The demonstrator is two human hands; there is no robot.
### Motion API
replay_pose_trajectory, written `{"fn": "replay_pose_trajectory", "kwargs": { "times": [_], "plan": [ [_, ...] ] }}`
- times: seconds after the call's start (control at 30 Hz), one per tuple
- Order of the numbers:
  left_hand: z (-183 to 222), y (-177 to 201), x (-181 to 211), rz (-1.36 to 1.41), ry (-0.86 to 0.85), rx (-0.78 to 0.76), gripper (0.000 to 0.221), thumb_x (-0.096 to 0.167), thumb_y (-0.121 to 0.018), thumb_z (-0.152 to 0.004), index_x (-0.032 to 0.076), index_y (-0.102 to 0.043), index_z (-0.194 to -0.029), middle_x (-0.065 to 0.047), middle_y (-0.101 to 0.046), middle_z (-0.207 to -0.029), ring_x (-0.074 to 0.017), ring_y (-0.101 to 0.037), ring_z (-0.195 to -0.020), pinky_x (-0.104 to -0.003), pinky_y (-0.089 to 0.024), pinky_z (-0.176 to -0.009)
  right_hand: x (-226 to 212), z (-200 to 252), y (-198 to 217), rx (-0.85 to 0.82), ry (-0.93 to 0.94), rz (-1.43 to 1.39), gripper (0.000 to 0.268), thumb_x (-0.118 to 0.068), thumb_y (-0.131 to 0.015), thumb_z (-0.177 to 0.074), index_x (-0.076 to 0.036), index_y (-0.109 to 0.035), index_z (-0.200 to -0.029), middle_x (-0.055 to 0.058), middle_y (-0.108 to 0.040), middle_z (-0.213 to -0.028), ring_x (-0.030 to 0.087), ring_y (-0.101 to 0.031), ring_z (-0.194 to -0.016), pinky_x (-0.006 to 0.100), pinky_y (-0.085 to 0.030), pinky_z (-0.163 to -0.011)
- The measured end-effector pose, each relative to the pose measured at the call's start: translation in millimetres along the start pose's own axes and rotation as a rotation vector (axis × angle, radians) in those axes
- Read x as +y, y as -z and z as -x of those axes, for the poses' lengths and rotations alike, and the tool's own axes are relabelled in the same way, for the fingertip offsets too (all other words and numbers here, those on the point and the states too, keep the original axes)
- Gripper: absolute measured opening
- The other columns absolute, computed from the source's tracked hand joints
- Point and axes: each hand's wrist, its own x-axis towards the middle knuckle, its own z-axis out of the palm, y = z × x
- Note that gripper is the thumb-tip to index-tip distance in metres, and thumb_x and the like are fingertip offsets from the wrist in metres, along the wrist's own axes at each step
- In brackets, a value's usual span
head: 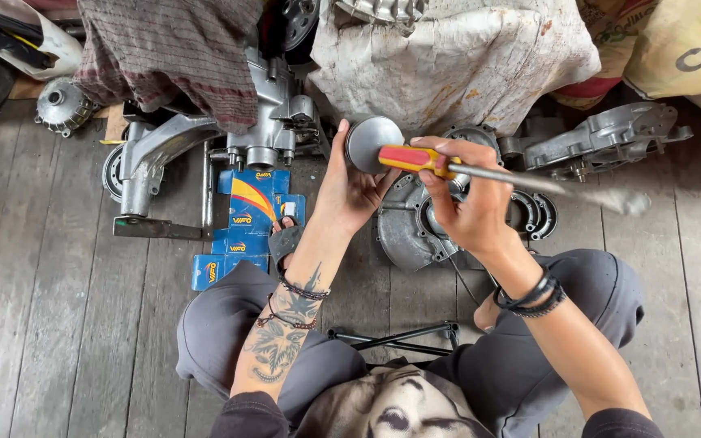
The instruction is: Repairing a motorcycle engine component by inspecting and adjusting internal parts with a screwdriver.
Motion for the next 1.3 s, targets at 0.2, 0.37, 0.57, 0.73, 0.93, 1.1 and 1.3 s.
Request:
{"fn": "replay_pose_trajectory", "kwargs": {
  "times": [0.2,0.37,0.57,0.73,0.93,1.1,1.3],
  "plan": [
    [-1.8,1.1,-4.0,0.02,-0.008,0.024,0.066,0.057,-0.074,-0.086,0.0,-0.059,-0.115,-0.019,-0.072,-0.114,-0.033,-0.075,-0.1,-0.04,-0.065,-0.091,11.9,12.6,0.3,0.002,0.045,-0.103,0.03,-0.016,-0.066,-0.103,0.006,-0.048,-0.113,0.022,-0.076,-0.103,0.032,-0.075,-0.079,0.036,-0.058,-0.069],
    [-5.7,5.3,-7.5,0.032,0.017,0.01,0.069,0.056,-0.076,-0.085,-0.003,-0.056,-0.116,-0.021,-0.07,-0.115,-0.0349,-0.074,-0.101,-0.042,-0.065,-0.093,6.3,5.4,-2.0,0.003,0.046,0.005,0.032,-0.022,-0.064,-0.105,0.006,-0.051,-0.114,0.021,-0.077,-0.104,0.035,-0.077,-0.081,0.036,-0.058,-0.075],
    [15.2,-19.7,-10.0,-0.056,-0.043,0.004,0.067,0.052,-0.074,-0.088,-0.004,-0.053,-0.119,-0.018,-0.069,-0.108,-0.0337,-0.073,-0.099,-0.045,-0.064,-0.094,11.3,1.0,5.7,-0.058,0.031,-0.01,0.03,-0.017,-0.065,-0.106,0.005,-0.048,-0.118,0.021,-0.076,-0.107,0.036,-0.076,-0.086,0.041,-0.058,-0.074],
    [26.0,-23.8,-9.1,-0.187,-0.24,-0.05,0.075,0.033,-0.078,-0.076,-0.007,-0.042,-0.128,-0.025,-0.056,-0.119,-0.0388,-0.062,-0.11,-0.05,-0.06,-0.096,15.4,-8.5,34.9,-0.06,-0.216,0.051,0.044,-0.035,-0.044,-0.116,0.0,-0.044,-0.142,0.017,-0.07,-0.101,0.027,-0.067,-0.081,0.039,-0.055,-0.079],
    [75.4,-60.3,-6.6,-1.083,-1.309,-0.443,0.06,0.029,-0.08,-0.075,0.012,-0.055,-0.127,-0.005,-0.063,-0.124,-0.0231,-0.061,-0.118,-0.04,-0.05,-0.111,18.5,-16.8,81.7,0.024,-0.587,-0.363,0.06,-0.047,-0.033,-0.117,-0.004,-0.033,-0.158,0.009,-0.051,-0.105,0.018,-0.056,-0.088,0.036,-0.059,-0.08],
    [101.7,-75.9,-6.5,-1.424,-1.603,-0.388,0.052,0.022,-0.09,-0.074,0.01,-0.062,-0.117,-0.005,-0.065,-0.121,-0.0302,-0.061,-0.117,-0.046,-0.054,-0.108,-2.9,-7.8,110.1,0.079,-0.675,-0.459,0.05,-0.037,-0.043,-0.113,-0.005,-0.043,-0.151,0.005,-0.05,-0.103,0.011,-0.054,-0.081,0.027,-0.058,-0.063],
    [111.2,-83.2,-7.3,-1.454,-1.699,-0.323,0.046,0.013,-0.085,-0.075,0.006,-0.065,-0.115,-0.005,-0.067,-0.115,-0.0299,-0.062,-0.113,-0.043,-0.055,-0.102,-63.2,-2.0,140.0,-0.098,-0.719,-0.087,0.039,0.001,-0.037,-0.103,0.007,-0.056,-0.137,0.007,-0.052,-0.078,0.009,-0.041,-0.053,0.02,-0.033,-0.051]
  ]
}}
